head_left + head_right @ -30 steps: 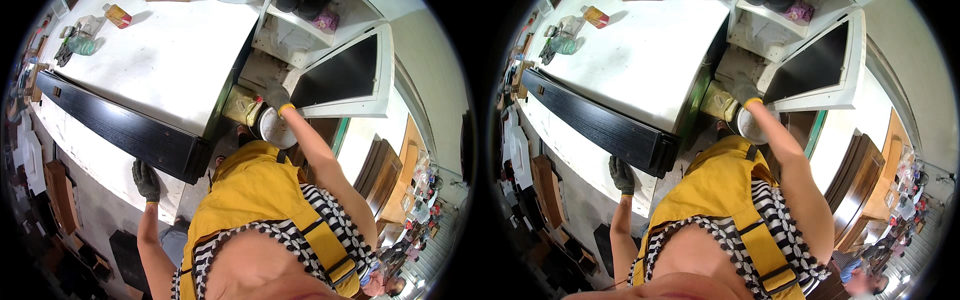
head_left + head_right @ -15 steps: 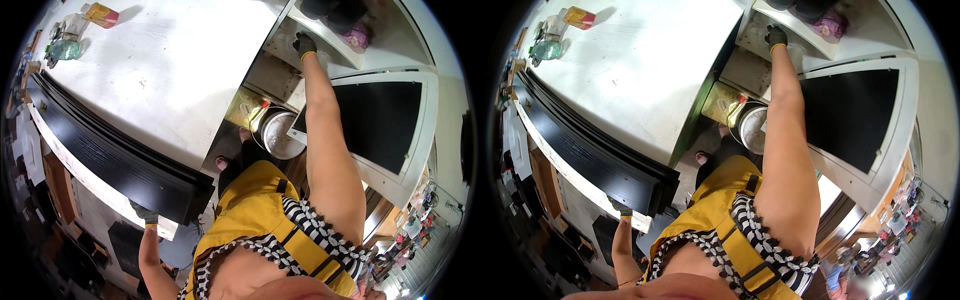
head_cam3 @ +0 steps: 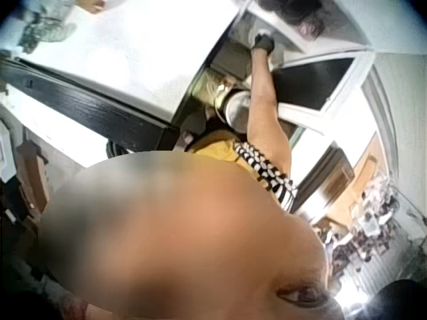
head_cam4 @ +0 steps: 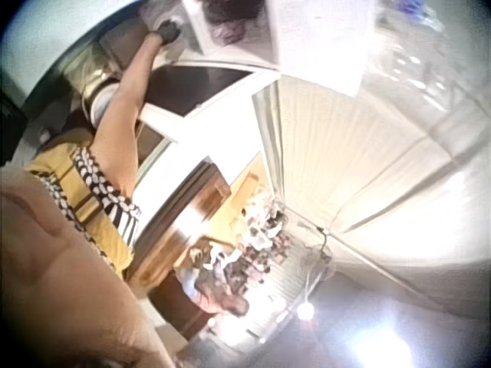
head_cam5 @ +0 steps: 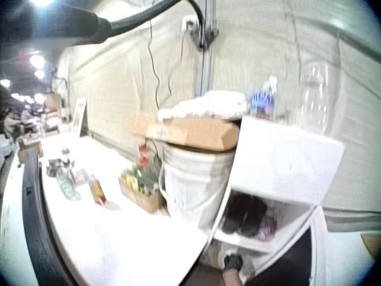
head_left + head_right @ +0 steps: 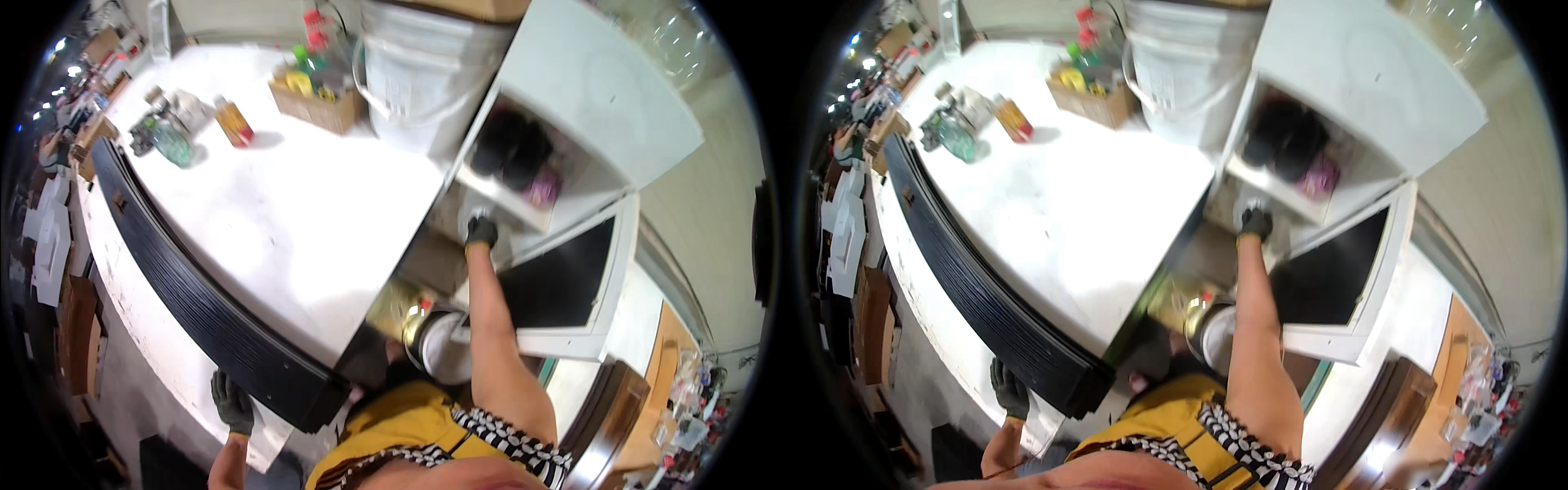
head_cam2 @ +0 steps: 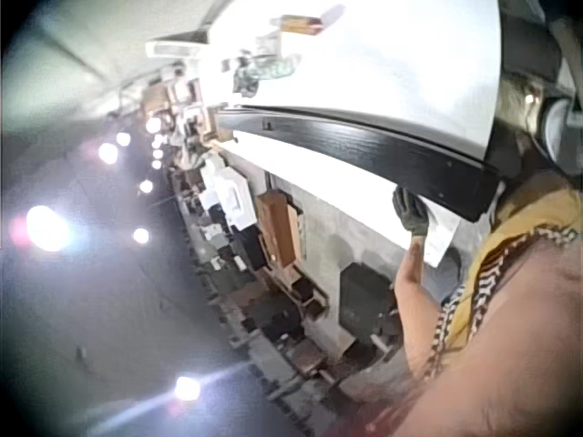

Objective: The person stacks black wood panels on a wooden pallet in a workshop. They then retrieve a white plastic sheet from a cabinet and spread it over a workbench, smoothing it out with their hands.

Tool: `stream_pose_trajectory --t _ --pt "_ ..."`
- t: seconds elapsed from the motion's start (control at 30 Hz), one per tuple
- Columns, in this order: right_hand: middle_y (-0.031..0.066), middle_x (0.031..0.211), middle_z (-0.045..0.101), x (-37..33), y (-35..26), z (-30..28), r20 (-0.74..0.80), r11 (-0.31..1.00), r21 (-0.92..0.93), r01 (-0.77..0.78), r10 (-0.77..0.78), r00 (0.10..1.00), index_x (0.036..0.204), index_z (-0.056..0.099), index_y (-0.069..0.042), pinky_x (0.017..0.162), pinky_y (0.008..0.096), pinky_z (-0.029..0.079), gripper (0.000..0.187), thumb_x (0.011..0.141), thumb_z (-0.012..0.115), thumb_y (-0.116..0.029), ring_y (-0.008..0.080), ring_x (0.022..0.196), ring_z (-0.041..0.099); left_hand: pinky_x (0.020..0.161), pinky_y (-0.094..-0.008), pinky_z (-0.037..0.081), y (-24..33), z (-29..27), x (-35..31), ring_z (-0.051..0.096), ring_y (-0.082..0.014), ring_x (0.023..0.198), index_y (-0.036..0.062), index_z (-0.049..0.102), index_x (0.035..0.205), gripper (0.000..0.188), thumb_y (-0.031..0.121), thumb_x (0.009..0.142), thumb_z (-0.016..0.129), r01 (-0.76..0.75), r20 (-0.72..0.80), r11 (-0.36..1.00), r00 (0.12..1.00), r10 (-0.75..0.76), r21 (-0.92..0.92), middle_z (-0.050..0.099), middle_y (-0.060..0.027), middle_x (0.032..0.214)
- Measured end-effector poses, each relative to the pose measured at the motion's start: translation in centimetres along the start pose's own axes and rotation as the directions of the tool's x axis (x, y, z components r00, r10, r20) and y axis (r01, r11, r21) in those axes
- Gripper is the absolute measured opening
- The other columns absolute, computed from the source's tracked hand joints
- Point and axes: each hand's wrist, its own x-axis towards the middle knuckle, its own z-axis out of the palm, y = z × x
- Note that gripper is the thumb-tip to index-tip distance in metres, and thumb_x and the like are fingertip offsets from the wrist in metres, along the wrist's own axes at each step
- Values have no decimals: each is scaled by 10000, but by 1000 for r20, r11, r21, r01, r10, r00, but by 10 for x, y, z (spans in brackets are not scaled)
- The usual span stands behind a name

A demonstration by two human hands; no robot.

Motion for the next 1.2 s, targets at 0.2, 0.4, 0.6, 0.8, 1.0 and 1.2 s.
stream_pose_trajectory --t 0.2,0.4,0.6,0.8,1.0,1.2 --pt "84 800 594 -65 18 34 287 868 24 -495 469 835 829 574 -71 638 361 551 47 794 607 -66 254 760 596 1041 -451 367 11 -12 -23 505 -347 1194 103 639 1144 283 84 865 593 143 -197 990 970 -143 -15 580 -138 1246" --pt "12 814 576 -106 -12 27 368 923 -27 -383 365 855 903 581 -128 582 275 503 73 864 522 -109 169 738 556 1077 -462 309 6 -18 -20 445 -358 1250 77 581 1233 345 118 894 533 65 -100 998 993 -67 -23 519 -174 1314" --pt "106 781 605 -137 -24 -2 515 989 -146 -22 95 852 799 590 -51 680 367 497 137 802 637 -180 279 769 622 1051 -443 333 7 -17 -22 446 -348 1250 65 575 1246 333 164 936 505 33 -101 997 994 -39 -66 529 -174 1307" --pt "84 731 554 -174 -48 4 288 939 -313 -145 239 927 737 546 -79 670 347 519 53 769 588 -81 260 720 598 1060 -453 318 7 -14 -18 430 -348 1263 78 571 1251 342 148 921 508 32 -94 993 995 -43 -115 511 -171 1326" --pt "61 721 554 -203 -39 -43 530 925 -372 82 139 836 750 533 -69 590 322 515 33 738 563 -65 212 610 548 1054 -464 323 2 -13 -17 440 -366 1241 57 575 1231 338 130 905 519 0 -104 989 994 -16 -147 511 -183 1314" --pt "68 945 607 -285 -38 -69 513 870 -491 52 241 824 1112 559 -12 681 331 537 373 742 537 -48 204 795 604 1014 -388 390 -21 17 -32 491 -264 1205 -26 501 1281 407 143 916 565 264 -96 575 849 -520 -775 521 -153 1311"
